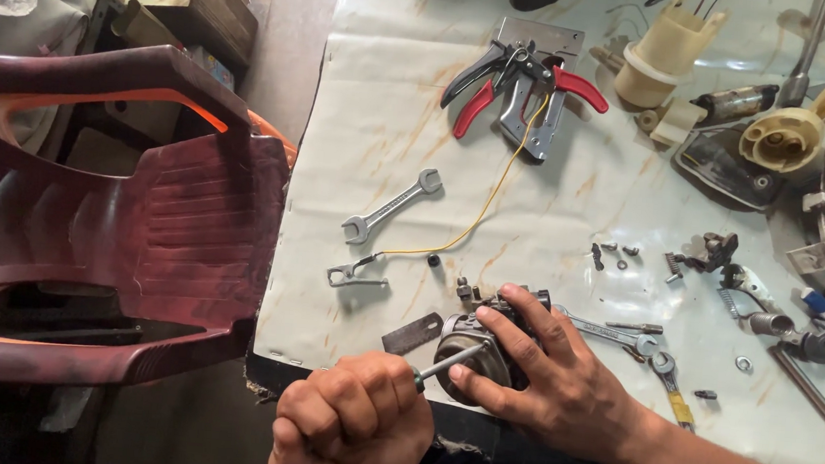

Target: The person is seen cleaning and repairing a motorcycle carburetor on a table.

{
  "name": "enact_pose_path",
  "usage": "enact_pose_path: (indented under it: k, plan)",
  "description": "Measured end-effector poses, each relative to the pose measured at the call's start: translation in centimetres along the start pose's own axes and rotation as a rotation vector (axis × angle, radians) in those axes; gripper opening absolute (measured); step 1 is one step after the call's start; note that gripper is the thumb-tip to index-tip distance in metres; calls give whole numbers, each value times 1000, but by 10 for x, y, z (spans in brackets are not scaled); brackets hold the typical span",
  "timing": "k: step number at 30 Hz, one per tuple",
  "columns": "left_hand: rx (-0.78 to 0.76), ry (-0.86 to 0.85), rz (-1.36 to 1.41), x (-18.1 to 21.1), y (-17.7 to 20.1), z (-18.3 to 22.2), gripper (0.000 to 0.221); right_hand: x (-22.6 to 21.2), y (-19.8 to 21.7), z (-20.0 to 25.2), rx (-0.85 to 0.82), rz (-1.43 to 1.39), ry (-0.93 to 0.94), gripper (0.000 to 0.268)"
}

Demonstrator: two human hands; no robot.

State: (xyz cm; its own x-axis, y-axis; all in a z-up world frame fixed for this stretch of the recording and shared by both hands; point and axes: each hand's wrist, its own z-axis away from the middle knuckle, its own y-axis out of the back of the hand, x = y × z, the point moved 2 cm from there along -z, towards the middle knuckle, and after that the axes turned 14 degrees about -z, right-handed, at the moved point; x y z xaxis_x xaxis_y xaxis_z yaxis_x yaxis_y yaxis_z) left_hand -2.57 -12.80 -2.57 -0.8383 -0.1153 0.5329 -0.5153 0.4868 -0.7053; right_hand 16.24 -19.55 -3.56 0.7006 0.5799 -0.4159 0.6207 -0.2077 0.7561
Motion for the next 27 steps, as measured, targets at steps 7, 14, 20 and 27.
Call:
enact_pose_path:
  k: [7, 14, 20, 27]
  plan:
    - [66, -46, 16, -3, 0, 4, 45, 0, -1, 0, 0, 11, 1, 39]
    - [93, -71, 23, -3, 1, 7, 45, 0, -1, 1, -11, 10, -2, 39]
    - [55, -21, 8, -4, 0, 8, 45, 0, -1, 2, 0, 6, -2, 39]
    - [197, -119, 19, -12, -14, 14, 43, -1, -1, 1, 5, -7, 2, 41]
